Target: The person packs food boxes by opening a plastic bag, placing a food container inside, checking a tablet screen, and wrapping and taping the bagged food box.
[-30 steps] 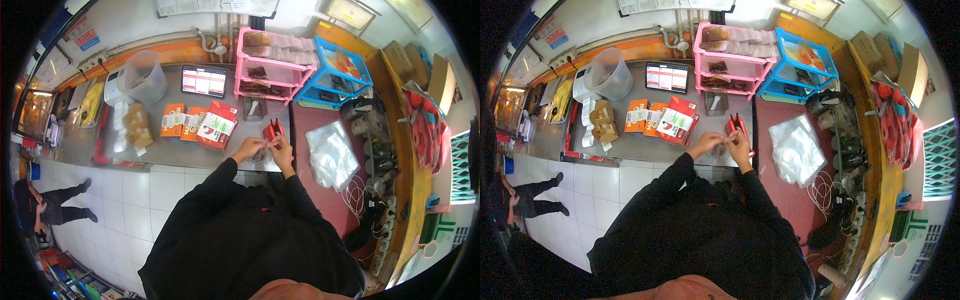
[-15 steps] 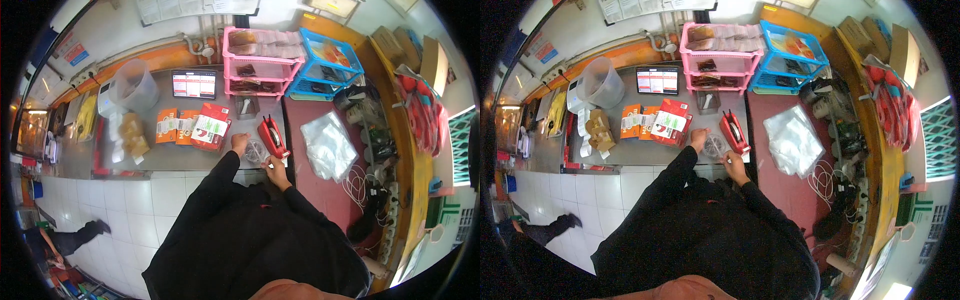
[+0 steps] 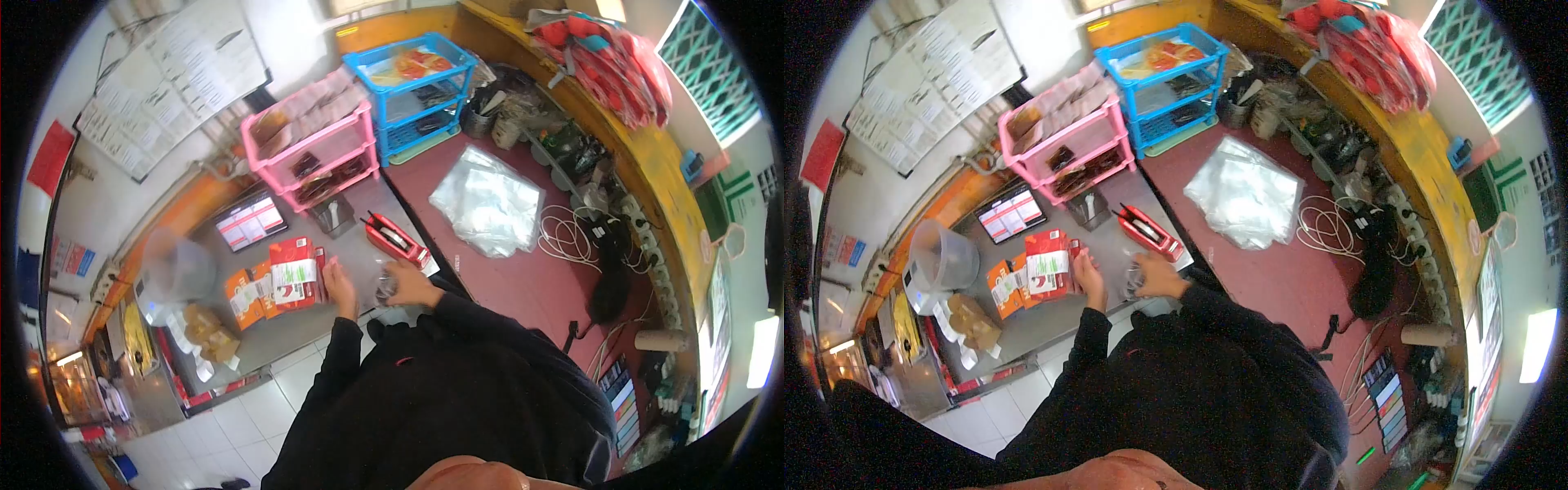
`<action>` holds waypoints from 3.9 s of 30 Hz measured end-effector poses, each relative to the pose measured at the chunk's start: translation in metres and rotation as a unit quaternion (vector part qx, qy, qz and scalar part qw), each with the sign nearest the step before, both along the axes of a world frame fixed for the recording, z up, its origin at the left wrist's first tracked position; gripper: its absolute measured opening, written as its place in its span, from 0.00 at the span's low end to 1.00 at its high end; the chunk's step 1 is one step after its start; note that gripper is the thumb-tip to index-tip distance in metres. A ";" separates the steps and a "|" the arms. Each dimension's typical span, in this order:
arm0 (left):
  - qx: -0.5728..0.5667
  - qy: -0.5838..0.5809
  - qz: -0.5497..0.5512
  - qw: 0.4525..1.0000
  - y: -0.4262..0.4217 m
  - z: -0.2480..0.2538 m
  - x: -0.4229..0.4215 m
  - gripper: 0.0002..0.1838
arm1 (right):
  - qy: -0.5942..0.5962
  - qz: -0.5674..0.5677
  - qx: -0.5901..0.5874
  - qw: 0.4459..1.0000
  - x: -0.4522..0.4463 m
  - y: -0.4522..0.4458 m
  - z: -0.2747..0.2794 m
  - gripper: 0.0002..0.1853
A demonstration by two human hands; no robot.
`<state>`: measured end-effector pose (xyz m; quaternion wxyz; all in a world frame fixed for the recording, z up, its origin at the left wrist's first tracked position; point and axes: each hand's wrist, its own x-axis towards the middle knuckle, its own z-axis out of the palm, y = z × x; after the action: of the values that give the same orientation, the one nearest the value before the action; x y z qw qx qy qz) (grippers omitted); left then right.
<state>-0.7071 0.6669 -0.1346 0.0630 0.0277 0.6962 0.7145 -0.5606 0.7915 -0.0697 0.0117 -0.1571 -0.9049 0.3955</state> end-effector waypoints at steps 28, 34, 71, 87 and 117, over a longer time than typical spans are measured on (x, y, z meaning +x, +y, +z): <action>-0.215 0.238 -0.646 0.693 0.350 -0.008 0.116 0.16 | -0.061 -0.496 0.199 0.843 0.331 0.202 0.063 0.51; -0.247 0.306 -0.620 0.679 0.359 0.039 0.102 0.31 | 0.186 -0.350 0.124 0.910 0.250 0.220 0.062 0.27; 0.452 -0.271 -0.593 0.609 0.050 0.267 0.023 0.20 | 0.274 -0.101 -0.542 0.788 -0.019 0.061 0.249 0.15; 0.275 -0.276 -0.296 0.872 0.001 0.180 0.034 0.23 | 0.468 -0.377 0.331 0.728 -0.028 0.038 0.191 0.39; -0.077 0.410 -0.057 0.907 0.046 0.186 0.061 0.20 | 0.162 -0.147 0.151 0.964 0.037 0.081 0.171 0.09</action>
<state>-0.6465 0.7133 0.0517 -0.1858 0.3531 0.7108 0.5793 -0.5240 0.8725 0.1011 0.2402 -0.2189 -0.9069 0.2681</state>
